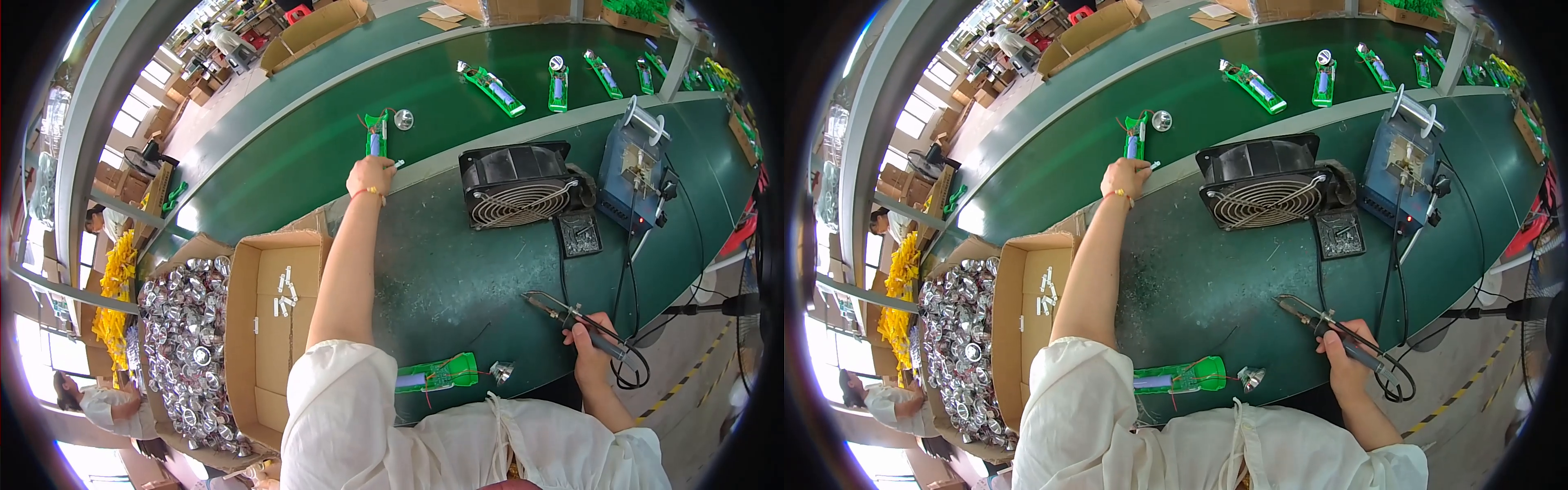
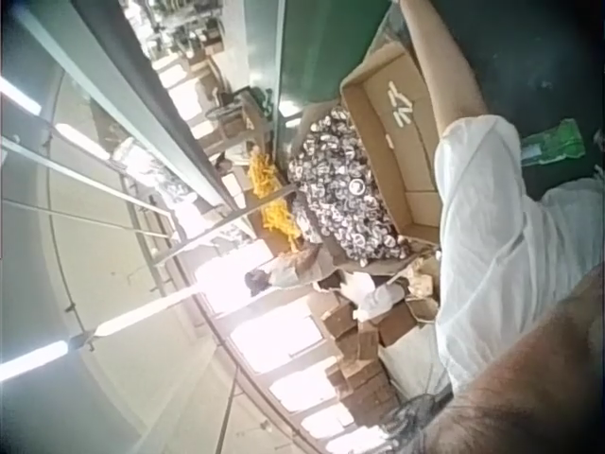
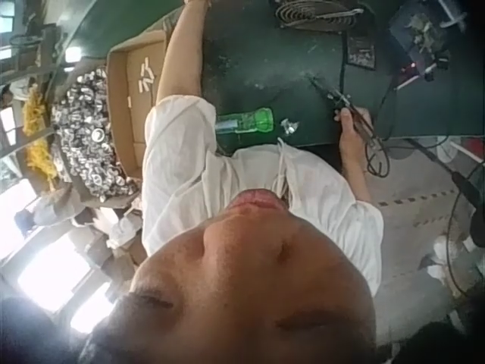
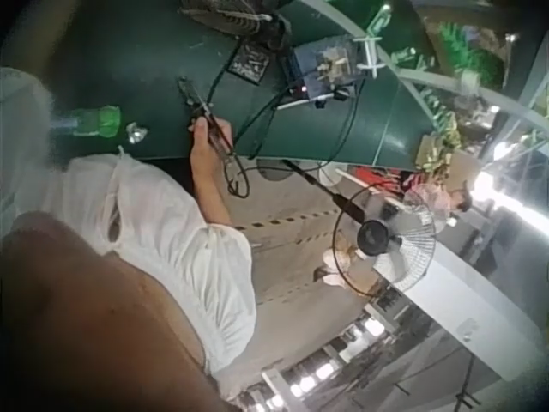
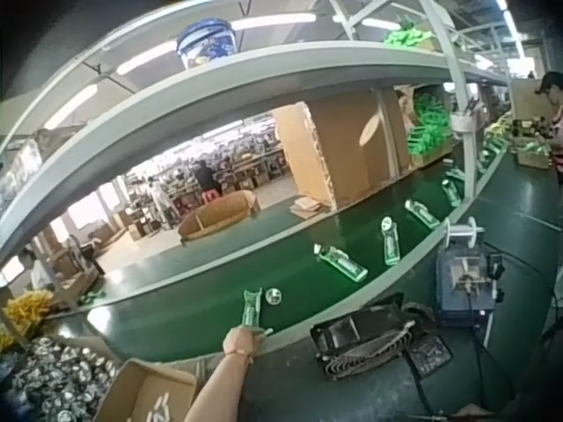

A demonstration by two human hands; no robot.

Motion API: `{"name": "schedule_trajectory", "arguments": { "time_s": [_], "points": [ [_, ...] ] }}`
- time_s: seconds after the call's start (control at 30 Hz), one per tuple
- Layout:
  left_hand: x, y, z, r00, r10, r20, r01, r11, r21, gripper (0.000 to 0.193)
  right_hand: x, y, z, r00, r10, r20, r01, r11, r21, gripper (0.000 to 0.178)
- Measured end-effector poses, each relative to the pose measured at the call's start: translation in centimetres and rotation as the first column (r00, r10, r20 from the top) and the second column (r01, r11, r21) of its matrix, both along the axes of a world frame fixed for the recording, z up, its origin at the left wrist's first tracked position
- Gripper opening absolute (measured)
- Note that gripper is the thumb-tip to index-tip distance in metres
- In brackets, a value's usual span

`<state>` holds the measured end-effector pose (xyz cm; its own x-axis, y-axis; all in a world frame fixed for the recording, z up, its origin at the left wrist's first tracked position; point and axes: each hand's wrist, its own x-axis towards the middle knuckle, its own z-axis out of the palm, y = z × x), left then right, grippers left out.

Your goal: Soldering components and wires onto small green circuit boards at a factory assembly station.

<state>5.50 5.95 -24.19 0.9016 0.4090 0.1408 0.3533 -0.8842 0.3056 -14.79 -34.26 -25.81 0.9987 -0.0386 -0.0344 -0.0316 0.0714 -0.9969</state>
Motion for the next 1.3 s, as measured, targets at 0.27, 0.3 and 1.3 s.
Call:
{"name": "schedule_trajectory", "arguments": {
  "time_s": [0.27, 0.3, 1.3],
  "points": [
    [1.5, -1.7, 2.4, 0.973, -0.007, -0.23, 0.028, 0.996, 0.089, 0.016, -0.1, 0.0, -0.9, 1.0, -0.017, 0.018, 0.017, 1.0, -0.012, 0.015],
    [1.7, -1.7, 2.3, 0.973, -0.009, -0.231, 0.03, 0.996, 0.087, 0.016, 0.0, -0.1, -1.0, 0.999, -0.004, 0.039, 0.005, 1.0, -0.01, 0.016],
    [-4.8, -2.9, 5.5, 0.397, -0.827, 0.397, 0.402, 0.546, 0.735, 0.017, -0.1, -0.1, -1.0, 0.997, 0.043, 0.067, -0.042, 0.999, -0.01, 0.012]
  ]
}}
